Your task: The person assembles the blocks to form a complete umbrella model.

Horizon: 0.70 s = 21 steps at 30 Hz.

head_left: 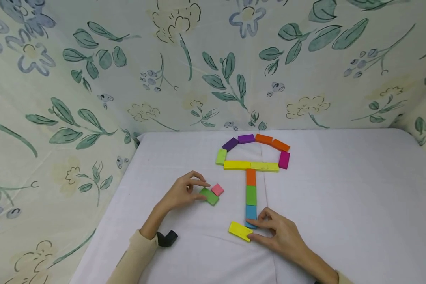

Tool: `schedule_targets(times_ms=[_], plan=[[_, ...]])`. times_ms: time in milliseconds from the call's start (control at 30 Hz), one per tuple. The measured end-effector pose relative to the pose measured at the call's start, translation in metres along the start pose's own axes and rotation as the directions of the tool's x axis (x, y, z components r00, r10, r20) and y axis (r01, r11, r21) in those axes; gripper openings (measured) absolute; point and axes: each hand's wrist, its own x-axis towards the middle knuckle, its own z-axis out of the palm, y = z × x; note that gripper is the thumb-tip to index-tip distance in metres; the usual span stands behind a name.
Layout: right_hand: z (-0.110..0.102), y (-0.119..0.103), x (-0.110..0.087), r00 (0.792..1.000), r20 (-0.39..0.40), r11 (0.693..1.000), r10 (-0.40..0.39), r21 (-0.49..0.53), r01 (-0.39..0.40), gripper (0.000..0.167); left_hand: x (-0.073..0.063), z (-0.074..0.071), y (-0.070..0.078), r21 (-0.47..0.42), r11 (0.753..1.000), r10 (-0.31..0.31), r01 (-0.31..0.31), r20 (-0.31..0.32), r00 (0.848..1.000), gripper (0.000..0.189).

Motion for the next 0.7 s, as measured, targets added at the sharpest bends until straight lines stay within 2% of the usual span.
schedule_targets(times_ms=[133,467,700], plan=[[0.000,0.000,0.000,1.000,0.011,1.000,0.016,-0.003,-0.016,0.039,0.003,-0.004,-0.010,-0.049,0.999,-0.015,0.018,0.072,0.997,0.029],[0.001,0.002,0.001,1.000,0.001,1.000,-0.010,-0.009,0.010,0.039,0.010,-0.005,-0.021,-0.114,0.993,0.056,-0.036,0.178,0.983,0.025],[0.001,0.002,0.000,1.000,-0.002,1.000,-0.010,-0.018,0.010,0.039,0.013,-0.008,-0.021,-0.131,0.989,0.099,-0.063,0.283,0.954,0.026]])
